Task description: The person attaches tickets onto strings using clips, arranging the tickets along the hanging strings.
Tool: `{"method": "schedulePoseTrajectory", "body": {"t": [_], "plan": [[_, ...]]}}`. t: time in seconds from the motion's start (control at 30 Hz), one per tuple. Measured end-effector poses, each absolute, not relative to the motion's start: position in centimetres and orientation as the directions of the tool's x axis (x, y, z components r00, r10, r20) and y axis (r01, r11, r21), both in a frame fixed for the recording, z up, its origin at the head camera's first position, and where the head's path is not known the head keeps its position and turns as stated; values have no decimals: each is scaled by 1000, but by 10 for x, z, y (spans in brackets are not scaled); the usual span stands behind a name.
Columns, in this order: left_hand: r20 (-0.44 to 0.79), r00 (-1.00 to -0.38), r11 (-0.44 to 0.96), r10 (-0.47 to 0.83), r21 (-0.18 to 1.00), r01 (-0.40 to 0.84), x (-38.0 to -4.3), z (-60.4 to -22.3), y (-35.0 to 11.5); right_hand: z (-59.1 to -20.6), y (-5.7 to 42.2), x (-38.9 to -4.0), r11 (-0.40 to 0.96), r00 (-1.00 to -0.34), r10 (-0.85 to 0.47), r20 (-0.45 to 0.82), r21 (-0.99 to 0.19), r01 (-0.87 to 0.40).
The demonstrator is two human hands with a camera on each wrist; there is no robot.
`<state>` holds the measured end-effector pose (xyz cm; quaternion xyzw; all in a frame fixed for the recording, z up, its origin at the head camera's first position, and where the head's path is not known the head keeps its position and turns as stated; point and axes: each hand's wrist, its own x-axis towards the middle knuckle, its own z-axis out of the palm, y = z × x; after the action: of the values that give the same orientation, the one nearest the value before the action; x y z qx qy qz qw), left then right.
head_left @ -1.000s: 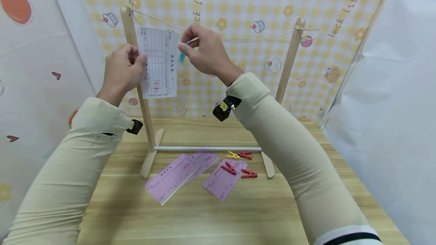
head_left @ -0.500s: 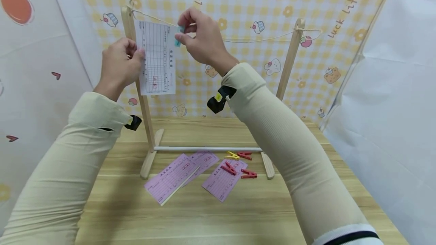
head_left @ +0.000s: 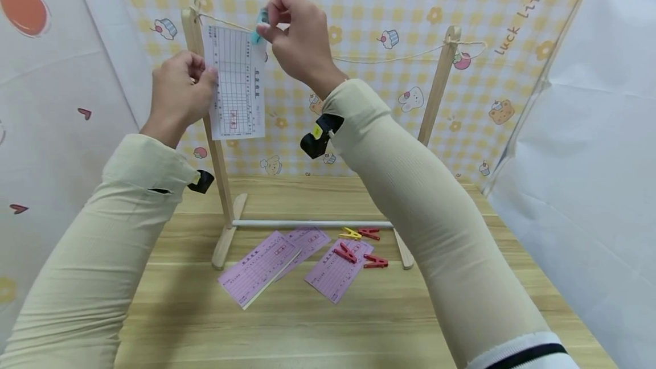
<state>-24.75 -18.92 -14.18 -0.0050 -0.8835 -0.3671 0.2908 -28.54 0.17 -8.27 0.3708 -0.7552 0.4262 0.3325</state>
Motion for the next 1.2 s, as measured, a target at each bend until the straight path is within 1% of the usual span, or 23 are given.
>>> {"method": "schedulePoseTrajectory", "body": {"t": [0.13, 0.33, 0.53, 0.73, 0.97, 1.2], "plan": [[508, -837, 727, -204, 652, 218, -248, -141, -189, -79, -2, -287, 386, -491, -254, 834, -378, -842], [505, -838, 727, -206, 652, 214, -249, -140, -188, -74, -6, -288, 426, -518, -188, 834, -406, -808], [498, -843, 728, -203, 653, 211, -250, -139, -190, -72, -9, -290, 417, -527, -154, 836, -429, -801], [495, -846, 725, -197, 655, 215, -250, -144, -193, -73, -13, -293, 406, -556, -151, 817, -462, -789], [509, -838, 727, -197, 649, 223, -252, -139, -192, -68, -14, -297, 424, -535, -181, 825, -425, -800], [508, -839, 714, -196, 660, 232, -252, -140, -191, -65, -19, -303, 418, -565, -188, 803, -456, -786]]}}
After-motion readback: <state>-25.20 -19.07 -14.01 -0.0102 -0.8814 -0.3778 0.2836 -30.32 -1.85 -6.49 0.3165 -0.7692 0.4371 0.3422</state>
